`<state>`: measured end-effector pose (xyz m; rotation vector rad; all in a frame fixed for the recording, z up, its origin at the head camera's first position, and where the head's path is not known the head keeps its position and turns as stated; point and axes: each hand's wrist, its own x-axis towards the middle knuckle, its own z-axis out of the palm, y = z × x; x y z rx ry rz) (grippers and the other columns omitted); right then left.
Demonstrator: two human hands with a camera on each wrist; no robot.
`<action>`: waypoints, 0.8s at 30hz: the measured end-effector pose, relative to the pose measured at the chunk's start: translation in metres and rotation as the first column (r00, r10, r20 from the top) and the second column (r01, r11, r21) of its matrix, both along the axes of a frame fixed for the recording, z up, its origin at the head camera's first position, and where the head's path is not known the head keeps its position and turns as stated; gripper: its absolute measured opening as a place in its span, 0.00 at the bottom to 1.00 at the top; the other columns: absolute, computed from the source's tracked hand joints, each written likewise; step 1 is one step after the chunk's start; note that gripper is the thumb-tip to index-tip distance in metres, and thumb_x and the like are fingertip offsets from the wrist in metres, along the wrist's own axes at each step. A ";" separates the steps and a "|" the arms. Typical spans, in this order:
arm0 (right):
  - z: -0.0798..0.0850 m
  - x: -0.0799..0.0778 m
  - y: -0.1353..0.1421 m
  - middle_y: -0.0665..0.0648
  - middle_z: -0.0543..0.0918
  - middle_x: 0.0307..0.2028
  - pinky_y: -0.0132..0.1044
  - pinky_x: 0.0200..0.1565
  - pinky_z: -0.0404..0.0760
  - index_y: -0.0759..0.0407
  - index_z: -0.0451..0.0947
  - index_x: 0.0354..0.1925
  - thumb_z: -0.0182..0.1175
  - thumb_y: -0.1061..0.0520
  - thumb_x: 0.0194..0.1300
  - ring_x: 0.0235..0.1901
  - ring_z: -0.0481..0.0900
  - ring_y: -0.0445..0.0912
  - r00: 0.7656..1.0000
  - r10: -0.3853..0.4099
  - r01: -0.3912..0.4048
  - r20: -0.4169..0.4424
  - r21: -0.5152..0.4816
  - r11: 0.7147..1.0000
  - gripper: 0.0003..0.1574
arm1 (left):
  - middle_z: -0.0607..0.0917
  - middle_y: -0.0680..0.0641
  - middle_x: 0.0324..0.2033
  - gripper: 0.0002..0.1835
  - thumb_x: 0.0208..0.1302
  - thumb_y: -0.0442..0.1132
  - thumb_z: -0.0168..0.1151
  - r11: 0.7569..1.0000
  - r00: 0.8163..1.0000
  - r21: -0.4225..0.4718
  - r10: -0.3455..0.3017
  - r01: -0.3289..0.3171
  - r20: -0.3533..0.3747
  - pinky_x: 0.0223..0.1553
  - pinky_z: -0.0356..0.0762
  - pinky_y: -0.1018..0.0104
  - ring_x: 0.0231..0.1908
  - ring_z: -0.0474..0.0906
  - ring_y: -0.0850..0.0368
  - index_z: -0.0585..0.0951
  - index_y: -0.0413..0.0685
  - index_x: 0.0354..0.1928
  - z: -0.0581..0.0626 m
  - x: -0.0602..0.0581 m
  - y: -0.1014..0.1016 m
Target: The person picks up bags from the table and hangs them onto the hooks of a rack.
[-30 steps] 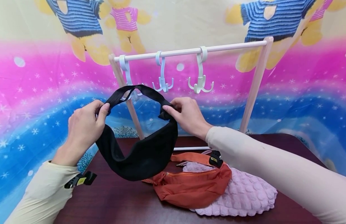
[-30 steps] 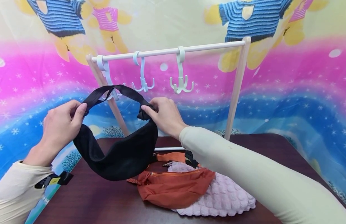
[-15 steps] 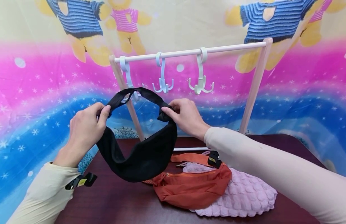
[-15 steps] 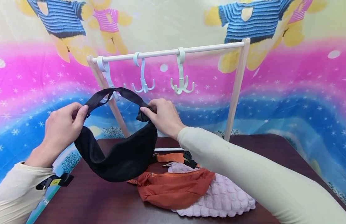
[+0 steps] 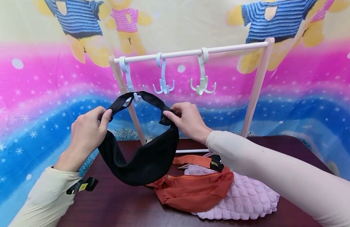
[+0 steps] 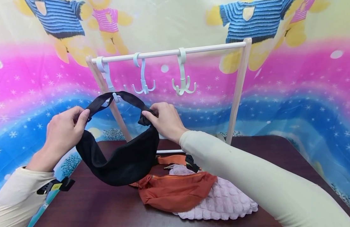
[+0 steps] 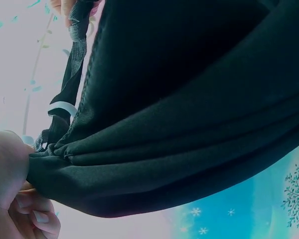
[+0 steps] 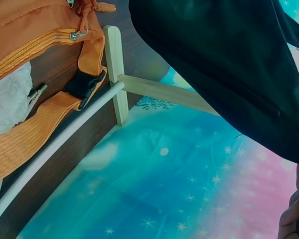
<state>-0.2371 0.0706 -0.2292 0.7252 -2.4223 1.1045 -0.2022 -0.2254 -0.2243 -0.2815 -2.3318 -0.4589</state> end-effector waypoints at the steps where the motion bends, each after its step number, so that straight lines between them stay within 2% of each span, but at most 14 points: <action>1: 0.000 0.000 0.000 0.53 0.87 0.30 0.38 0.35 0.75 0.56 0.87 0.42 0.61 0.49 0.73 0.29 0.80 0.44 1.000 0.001 -0.001 -0.001 0.001 1.000 0.14 | 0.68 0.48 0.15 0.18 0.78 0.49 0.52 1.000 1.000 0.001 0.000 0.000 -0.001 0.18 0.56 0.61 0.15 0.62 0.54 0.79 0.46 0.33 0.000 0.000 0.000; 24: -0.010 0.001 0.001 0.53 0.87 0.32 0.39 0.36 0.77 0.56 0.86 0.42 0.61 0.49 0.73 0.31 0.81 0.43 0.999 0.014 -0.015 0.051 0.017 1.000 0.13 | 0.74 0.48 0.15 0.19 0.78 0.51 0.52 1.000 1.000 -0.030 -0.009 0.009 0.019 0.18 0.56 0.61 0.15 0.62 0.55 0.82 0.48 0.33 -0.007 -0.004 0.004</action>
